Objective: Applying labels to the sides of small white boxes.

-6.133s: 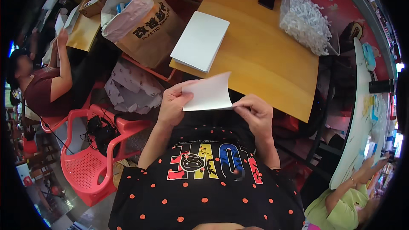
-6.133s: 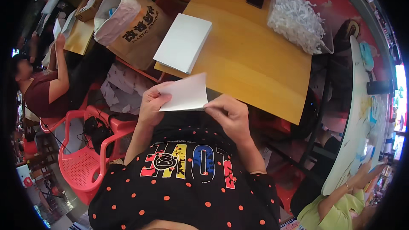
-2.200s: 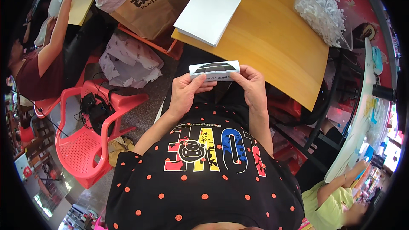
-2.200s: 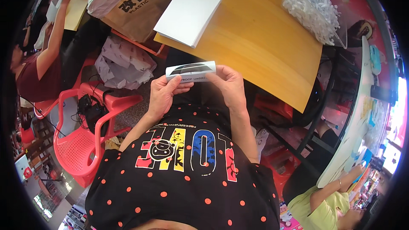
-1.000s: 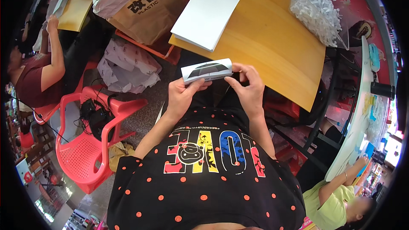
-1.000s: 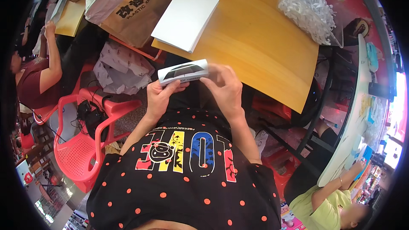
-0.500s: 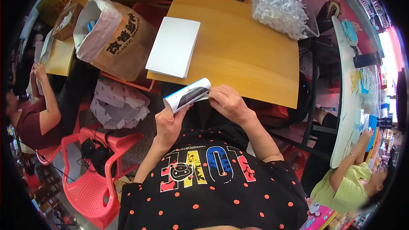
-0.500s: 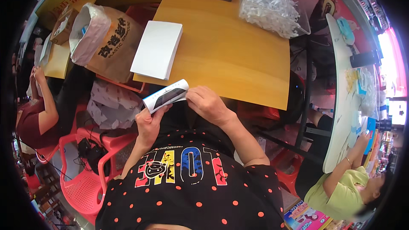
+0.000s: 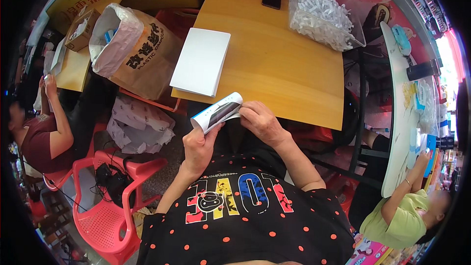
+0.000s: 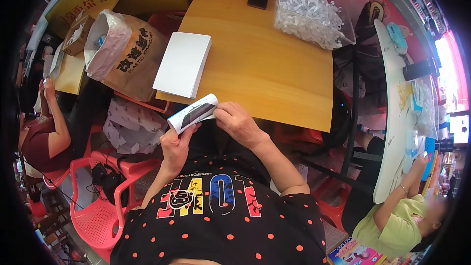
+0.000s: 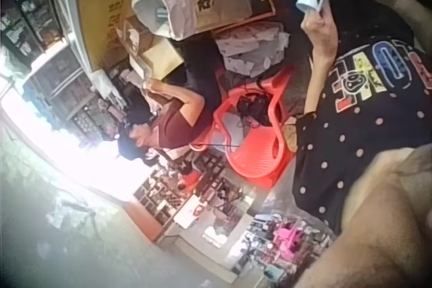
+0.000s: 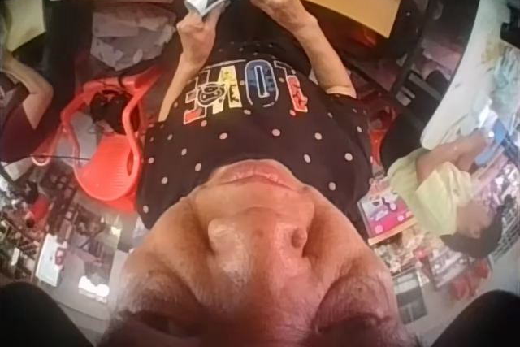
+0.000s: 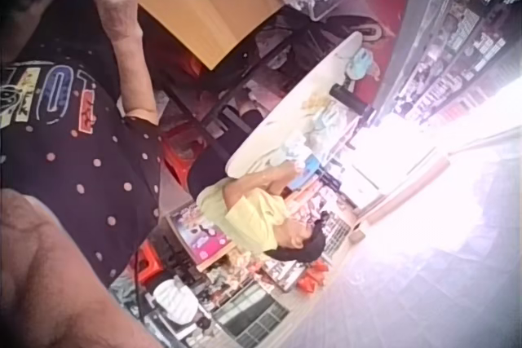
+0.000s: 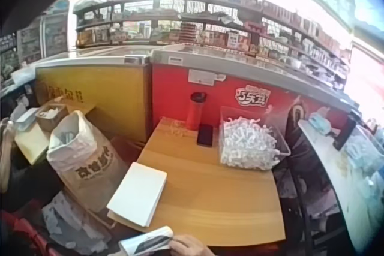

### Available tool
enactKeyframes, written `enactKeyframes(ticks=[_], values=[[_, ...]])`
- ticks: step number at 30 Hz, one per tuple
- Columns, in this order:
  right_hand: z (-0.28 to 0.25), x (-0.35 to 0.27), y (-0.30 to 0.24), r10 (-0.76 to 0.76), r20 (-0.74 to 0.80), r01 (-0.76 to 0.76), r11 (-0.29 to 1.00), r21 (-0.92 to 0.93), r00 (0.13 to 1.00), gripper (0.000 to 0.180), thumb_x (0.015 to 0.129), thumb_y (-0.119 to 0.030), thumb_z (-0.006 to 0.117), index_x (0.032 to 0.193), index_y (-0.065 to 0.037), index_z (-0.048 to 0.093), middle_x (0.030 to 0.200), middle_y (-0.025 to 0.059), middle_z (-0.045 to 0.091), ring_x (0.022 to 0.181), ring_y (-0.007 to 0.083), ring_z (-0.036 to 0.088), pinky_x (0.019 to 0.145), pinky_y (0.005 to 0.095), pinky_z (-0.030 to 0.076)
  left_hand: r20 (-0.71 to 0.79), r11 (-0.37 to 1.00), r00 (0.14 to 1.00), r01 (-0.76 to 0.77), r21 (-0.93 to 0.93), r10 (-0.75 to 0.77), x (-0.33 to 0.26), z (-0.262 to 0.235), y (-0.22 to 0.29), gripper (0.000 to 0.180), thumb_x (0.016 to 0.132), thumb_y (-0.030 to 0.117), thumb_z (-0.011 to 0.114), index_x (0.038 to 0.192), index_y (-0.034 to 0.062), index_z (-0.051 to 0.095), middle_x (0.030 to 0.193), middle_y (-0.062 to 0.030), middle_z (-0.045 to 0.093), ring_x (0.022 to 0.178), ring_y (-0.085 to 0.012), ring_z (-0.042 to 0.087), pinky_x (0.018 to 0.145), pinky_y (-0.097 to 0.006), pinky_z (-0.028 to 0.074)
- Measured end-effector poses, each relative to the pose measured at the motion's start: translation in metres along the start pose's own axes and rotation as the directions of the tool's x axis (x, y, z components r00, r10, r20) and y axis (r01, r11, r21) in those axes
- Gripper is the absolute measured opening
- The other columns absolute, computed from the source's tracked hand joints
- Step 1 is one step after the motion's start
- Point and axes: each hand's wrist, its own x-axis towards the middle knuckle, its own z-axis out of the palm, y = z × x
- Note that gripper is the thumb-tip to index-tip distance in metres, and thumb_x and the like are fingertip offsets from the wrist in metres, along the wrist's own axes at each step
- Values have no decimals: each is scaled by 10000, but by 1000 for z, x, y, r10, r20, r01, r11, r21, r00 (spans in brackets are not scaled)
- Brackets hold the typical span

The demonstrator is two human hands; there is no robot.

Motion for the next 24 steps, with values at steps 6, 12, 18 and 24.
enactKeyframes(ticks=[6,12,18,24], values=[[2,0,1,8,2,-8,1000,6,1000,258,701,27,675,912,-20,533,893,122,550,836,295,574,736,375,478,-27,998,999,-43,40,45,-2,0,-1,204,897,1,593,1087,-64,628,934,-132,695,854,-194,684,744,-287,543],[2,2,-2,-6,-30,7,1000,8,1000,230,712,32,665,896,-14,534,894,124,555,836,299,576,743,376,480,-34,987,995,-94,127,99,-3,-1,-2,199,891,-24,590,1079,-75,627,937,-124,701,855,-162,679,751,-276,545],[1,0,-2,17,-1,-17,999,37,1000,218,716,39,653,886,-15,529,893,126,555,814,297,575,710,374,478,-30,988,994,-102,115,106,-5,0,-2,198,885,-20,600,1075,-61,635,930,-118,707,845,-161,684,740,-272,542],[5,-2,-5,68,-19,-66,996,64,998,252,679,72,676,867,-27,541,846,108,564,733,281,589,640,350,491,-46,987,993,-103,127,109,-8,1,-4,201,881,-2,615,1076,-46,641,922,-115,713,838,-155,687,734,-268,537]])
